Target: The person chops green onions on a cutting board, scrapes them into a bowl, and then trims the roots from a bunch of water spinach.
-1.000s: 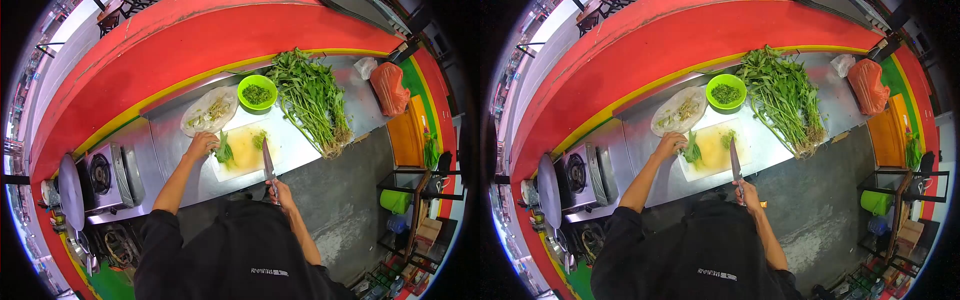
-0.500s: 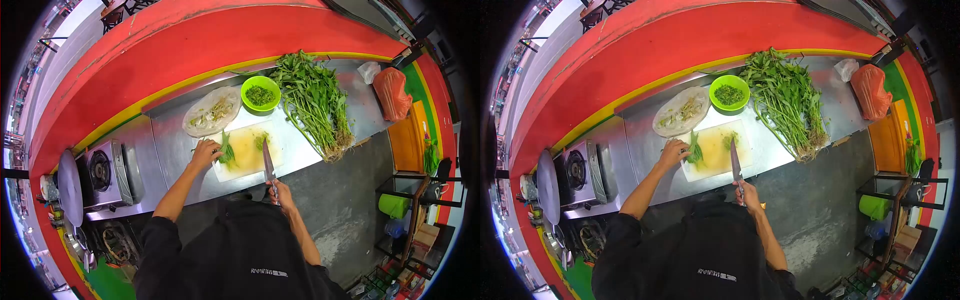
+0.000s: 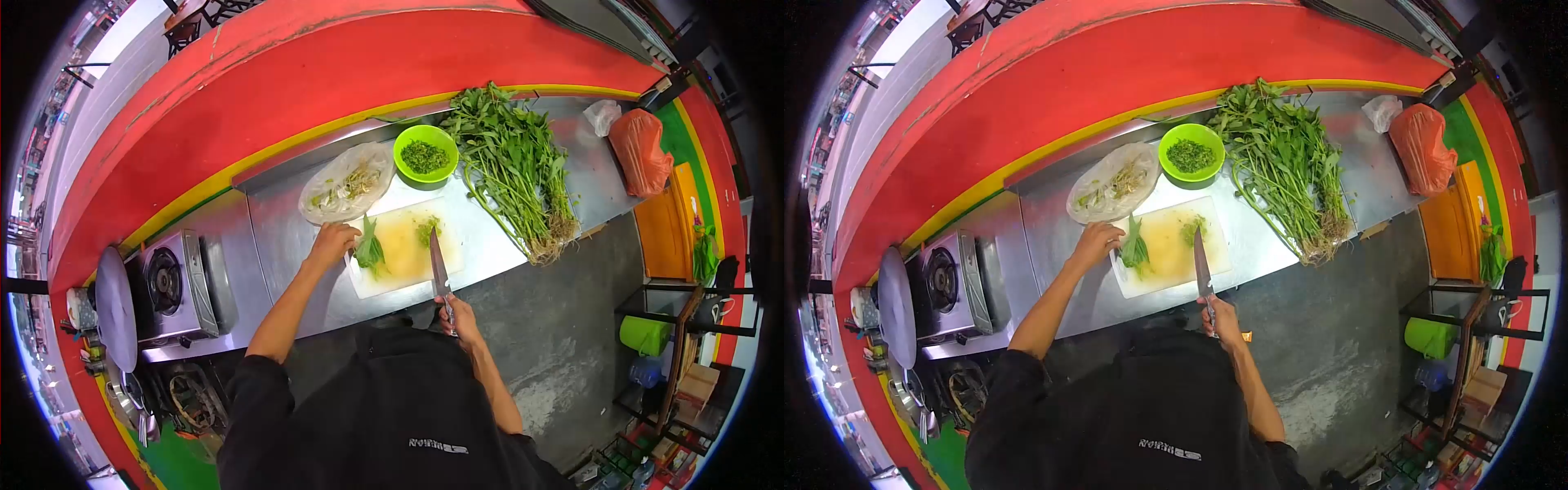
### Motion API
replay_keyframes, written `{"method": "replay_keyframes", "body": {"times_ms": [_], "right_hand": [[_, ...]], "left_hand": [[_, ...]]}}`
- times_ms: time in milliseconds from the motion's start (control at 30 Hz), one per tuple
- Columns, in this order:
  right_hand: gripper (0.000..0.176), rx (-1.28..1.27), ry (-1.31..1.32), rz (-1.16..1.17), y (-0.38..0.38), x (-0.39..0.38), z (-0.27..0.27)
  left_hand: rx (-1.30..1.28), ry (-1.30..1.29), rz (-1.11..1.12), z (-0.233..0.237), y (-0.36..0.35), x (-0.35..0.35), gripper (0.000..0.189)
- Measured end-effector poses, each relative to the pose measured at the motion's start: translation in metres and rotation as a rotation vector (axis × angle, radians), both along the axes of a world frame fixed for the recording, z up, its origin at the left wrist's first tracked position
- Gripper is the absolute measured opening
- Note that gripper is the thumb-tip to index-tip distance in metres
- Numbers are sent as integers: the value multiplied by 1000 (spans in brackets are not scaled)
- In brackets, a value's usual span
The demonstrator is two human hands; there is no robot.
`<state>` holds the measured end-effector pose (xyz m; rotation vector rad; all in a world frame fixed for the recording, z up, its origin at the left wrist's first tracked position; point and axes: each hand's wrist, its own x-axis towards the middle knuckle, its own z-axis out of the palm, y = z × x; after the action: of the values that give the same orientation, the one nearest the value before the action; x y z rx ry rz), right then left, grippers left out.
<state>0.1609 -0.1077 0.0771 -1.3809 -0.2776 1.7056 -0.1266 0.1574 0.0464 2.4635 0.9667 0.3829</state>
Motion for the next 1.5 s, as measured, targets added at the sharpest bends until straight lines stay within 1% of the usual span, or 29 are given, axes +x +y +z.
{"method": "replay_keyframes", "body": {"times_ms": [33,67,133,167,267,300,333,400,433,467,533,567,667,700,733,800,967,1033,1133,1367,1433,1500], "right_hand": [[45,5,14,-5,1,0,-1],[45,7,14,-4,1,-1,-1],[44,12,20,0,2,-1,-1],[44,13,18,-3,3,-2,-2],[43,23,3,-2,2,-2,-3],[43,14,7,-11,1,-2,-3],[43,5,12,-19,0,-2,-4],[44,15,23,-25,-2,-2,-4],[45,19,13,-20,-3,-1,-4],[45,23,3,-13,-3,-1,-4],[45,18,3,-17,-4,-1,-1],[45,12,4,-18,-4,-1,0],[44,5,6,0,-1,-2,-2],[44,6,5,3,0,-3,-4],[44,7,-13,22,0,-3,-6],[43,9,-33,39,2,-4,-9],[44,14,12,29,3,-6,-8],[44,9,12,30,2,-7,-9],[44,9,10,32,-1,-7,-10],[44,11,7,41,-1,-6,-14],[44,12,8,46,-1,-7,-15],[44,14,8,50,-1,-7,-16]], "left_hand": [[19,76,-14,-3,3,0,24],[21,76,-12,-5,5,0,24],[55,234,-24,-8,8,3,26],[40,239,-34,-8,8,2,24],[10,222,-23,-22,12,-1,21],[8,155,-26,-21,12,-2,18],[7,155,-29,-19,13,-4,18],[-95,79,-43,-16,14,-8,14],[-90,44,-62,-16,15,-9,11],[-90,42,-63,-15,16,-11,11],[-130,128,-118,-5,17,-15,11],[-83,160,-134,-1,16,-15,9],[-17,148,-172,-12,17,-19,5],[-41,205,-172,-10,15,-19,6],[-40,203,-169,-11,14,-19,6],[125,110,-248,-12,11,-16,4],[115,162,-269,-17,10,-17,8],[97,141,-276,-23,11,-19,13],[59,168,-230,-26,9,-21,16],[-22,153,-177,-21,6,-23,16],[-120,159,-129,-22,6,-24,16],[-114,146,-105,-21,3,-25,16]]}}
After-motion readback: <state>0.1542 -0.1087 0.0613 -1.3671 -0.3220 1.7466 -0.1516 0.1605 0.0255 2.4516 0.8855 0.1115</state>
